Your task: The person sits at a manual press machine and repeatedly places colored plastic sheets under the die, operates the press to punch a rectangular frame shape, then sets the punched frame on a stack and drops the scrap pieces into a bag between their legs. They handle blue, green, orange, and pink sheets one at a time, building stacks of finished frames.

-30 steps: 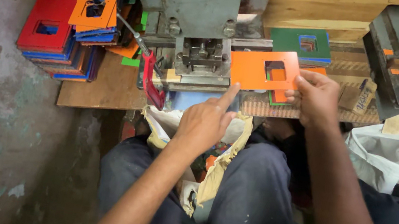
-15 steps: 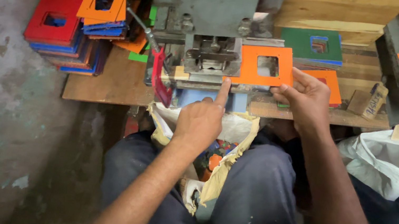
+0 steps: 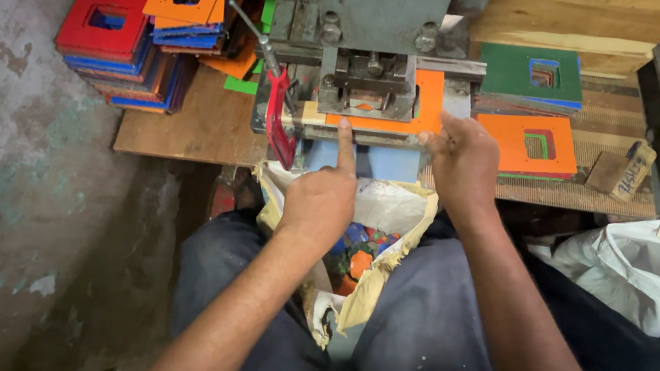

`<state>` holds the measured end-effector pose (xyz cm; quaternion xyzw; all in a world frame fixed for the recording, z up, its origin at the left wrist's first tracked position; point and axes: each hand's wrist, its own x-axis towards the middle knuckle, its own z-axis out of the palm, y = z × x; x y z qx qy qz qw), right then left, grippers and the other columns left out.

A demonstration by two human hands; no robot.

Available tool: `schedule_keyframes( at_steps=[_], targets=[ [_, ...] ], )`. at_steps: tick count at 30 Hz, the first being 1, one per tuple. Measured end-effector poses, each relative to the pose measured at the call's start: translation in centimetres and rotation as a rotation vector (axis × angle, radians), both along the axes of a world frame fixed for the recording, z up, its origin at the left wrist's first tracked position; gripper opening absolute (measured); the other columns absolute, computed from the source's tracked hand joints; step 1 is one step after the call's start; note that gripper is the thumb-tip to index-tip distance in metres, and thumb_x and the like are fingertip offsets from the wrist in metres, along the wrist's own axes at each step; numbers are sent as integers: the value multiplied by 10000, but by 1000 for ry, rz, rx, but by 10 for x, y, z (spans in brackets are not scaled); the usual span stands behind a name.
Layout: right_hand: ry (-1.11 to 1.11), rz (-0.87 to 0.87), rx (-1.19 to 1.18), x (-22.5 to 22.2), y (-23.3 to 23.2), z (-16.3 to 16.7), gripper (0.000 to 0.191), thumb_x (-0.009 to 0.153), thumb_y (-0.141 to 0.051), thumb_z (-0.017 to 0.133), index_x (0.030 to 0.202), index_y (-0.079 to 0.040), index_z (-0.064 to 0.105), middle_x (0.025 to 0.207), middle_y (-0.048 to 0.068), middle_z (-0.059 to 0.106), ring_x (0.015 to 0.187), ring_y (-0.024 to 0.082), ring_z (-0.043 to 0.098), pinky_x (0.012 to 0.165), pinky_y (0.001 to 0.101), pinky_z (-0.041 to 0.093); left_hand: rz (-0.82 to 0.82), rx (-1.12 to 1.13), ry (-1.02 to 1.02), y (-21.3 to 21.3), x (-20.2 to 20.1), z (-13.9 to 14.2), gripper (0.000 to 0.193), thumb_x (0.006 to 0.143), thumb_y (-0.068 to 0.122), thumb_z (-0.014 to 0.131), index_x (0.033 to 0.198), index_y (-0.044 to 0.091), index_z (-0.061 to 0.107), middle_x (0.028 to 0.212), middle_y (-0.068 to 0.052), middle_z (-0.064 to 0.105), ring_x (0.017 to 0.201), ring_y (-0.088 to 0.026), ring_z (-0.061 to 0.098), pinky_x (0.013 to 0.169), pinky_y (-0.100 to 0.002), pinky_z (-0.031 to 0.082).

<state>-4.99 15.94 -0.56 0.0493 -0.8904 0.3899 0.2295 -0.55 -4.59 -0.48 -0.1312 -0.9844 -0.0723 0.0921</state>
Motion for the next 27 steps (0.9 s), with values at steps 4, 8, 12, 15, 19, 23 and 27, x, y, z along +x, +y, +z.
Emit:
schedule_keyframes(
  at_steps=[4,8,12,15,19,23,27],
  targets=[
    [-12,0,-32,2,0,0,389,874,-133,829,1197,46,704,871,165,646,797,291,643,743,391,504,6,22,-47,2,1,4,952,787,75,643,1578,-124,152,688,-154,710,571,-307,704,524,-447,570],
    [-11,-15,-16,2,1,-2,416,854,-141,826,1220,19,708,877,169,645,828,320,641,762,407,501,30,80,-117,2,1,13,946,813,75,631,1597,-84,126,725,-197,721,617,-357,714,585,-483,576],
    [23,-14,-3,2,2,-4,404,857,-146,828,1206,19,708,908,173,652,861,344,649,778,424,506,49,97,-211,2,0,21,930,876,161,649,1597,-58,104,773,-224,727,665,-395,715,630,-517,570],
    [44,-7,12,2,3,-4,405,862,-152,825,1209,17,705,908,174,651,865,352,646,773,432,506,48,103,-250,3,-2,26,947,891,229,673,1590,-59,103,786,-222,727,689,-398,718,649,-519,572],
    [42,-4,11,3,3,-2,405,864,-156,819,1212,15,704,901,170,648,860,350,646,768,436,507,47,80,-262,4,-3,29,940,902,235,675,1589,-72,112,784,-222,729,690,-393,720,655,-513,573],
    [44,-12,43,2,3,-3,412,862,-161,826,1215,14,706,899,166,649,865,351,647,768,439,507,41,82,-251,3,-2,31,929,903,221,668,1590,-78,119,775,-217,731,689,-390,719,653,-509,573],
    [49,-9,17,2,3,-4,408,860,-162,834,1206,11,706,890,165,644,850,345,647,763,439,509,39,97,-250,3,-1,33,925,909,220,668,1588,-82,117,771,-221,728,689,-392,718,656,-512,570]
  ],
)
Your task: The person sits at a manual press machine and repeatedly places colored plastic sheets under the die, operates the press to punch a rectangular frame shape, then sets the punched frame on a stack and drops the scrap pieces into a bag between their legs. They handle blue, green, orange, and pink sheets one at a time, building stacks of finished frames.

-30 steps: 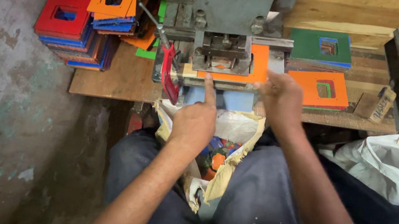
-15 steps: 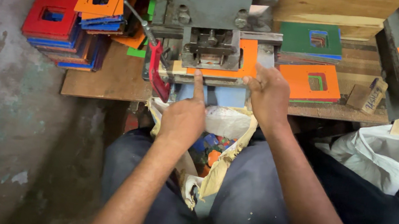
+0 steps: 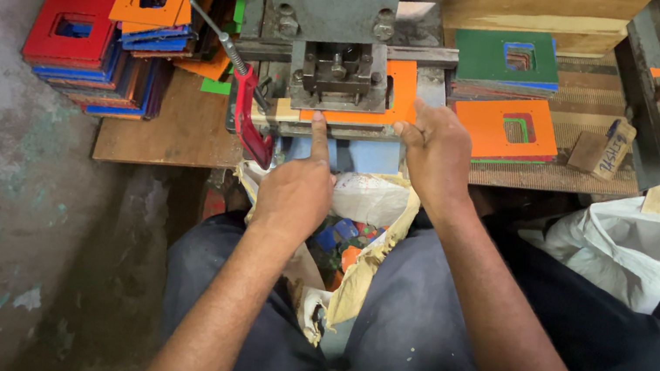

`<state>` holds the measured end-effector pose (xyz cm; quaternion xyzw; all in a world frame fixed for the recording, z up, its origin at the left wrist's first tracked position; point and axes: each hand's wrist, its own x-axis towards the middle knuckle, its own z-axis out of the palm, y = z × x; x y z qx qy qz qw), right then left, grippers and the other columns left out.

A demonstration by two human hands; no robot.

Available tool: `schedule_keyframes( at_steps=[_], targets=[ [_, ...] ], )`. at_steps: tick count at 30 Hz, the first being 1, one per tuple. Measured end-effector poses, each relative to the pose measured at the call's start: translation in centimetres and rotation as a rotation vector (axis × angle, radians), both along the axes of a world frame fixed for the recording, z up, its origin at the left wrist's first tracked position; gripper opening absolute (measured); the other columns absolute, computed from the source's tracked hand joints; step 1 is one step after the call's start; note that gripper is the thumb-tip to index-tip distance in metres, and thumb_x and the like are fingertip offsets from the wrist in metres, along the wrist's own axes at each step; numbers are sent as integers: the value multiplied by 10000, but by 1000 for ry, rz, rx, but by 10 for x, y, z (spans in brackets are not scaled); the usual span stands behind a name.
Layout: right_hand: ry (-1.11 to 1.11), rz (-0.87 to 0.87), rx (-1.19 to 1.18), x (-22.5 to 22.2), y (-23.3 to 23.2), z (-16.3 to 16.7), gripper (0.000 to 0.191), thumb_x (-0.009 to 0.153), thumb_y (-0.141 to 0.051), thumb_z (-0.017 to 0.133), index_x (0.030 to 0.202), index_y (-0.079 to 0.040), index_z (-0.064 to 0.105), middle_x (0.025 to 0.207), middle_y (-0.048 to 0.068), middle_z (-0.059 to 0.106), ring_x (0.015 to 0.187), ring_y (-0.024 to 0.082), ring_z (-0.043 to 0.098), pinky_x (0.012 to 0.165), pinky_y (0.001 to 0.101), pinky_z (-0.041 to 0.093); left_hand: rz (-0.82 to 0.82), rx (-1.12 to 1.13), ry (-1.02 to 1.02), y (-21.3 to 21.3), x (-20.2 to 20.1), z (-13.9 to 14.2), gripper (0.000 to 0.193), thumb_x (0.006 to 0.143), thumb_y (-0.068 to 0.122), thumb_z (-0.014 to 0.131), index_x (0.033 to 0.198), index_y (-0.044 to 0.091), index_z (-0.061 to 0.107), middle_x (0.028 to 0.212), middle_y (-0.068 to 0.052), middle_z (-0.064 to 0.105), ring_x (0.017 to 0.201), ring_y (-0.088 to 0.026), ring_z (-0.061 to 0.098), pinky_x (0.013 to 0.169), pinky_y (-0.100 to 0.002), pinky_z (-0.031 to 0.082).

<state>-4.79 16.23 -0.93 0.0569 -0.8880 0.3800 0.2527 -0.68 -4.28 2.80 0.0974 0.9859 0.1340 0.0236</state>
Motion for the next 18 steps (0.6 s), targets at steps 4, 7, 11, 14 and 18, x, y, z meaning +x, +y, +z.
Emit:
schedule_keyframes(
  at_steps=[4,7,11,14,18],
  targets=[
    [5,5,25,1,1,-2,410,855,-151,834,1207,14,706,862,171,633,836,353,639,750,449,502,6,7,-17,0,1,0,933,899,222,674,1589,-67,117,770,-221,730,697,-396,717,664,-510,569],
    [17,2,20,0,2,-1,412,846,-151,838,1200,13,704,867,170,639,836,349,641,750,442,503,2,7,-6,1,0,-2,940,894,226,678,1582,-87,120,782,-221,731,694,-394,719,659,-511,571],
    [1,32,-16,1,2,5,408,847,-135,837,1198,16,698,887,163,653,832,328,645,759,419,511,7,8,9,1,-1,-5,921,906,226,671,1590,-77,133,790,-216,735,698,-388,721,659,-510,573],
    [-59,56,-27,6,2,10,371,857,-125,831,1200,-19,736,907,146,676,814,303,650,742,405,515,0,33,25,-4,2,-7,919,908,257,678,1598,-36,147,787,-218,736,704,-398,719,676,-518,569],
    [-307,76,-376,3,-1,15,433,881,-189,836,1277,-81,698,884,80,692,781,258,657,693,389,547,-53,136,24,-22,12,-4,954,906,291,706,1626,52,128,823,-237,737,728,-415,719,705,-526,567]
  ],
)
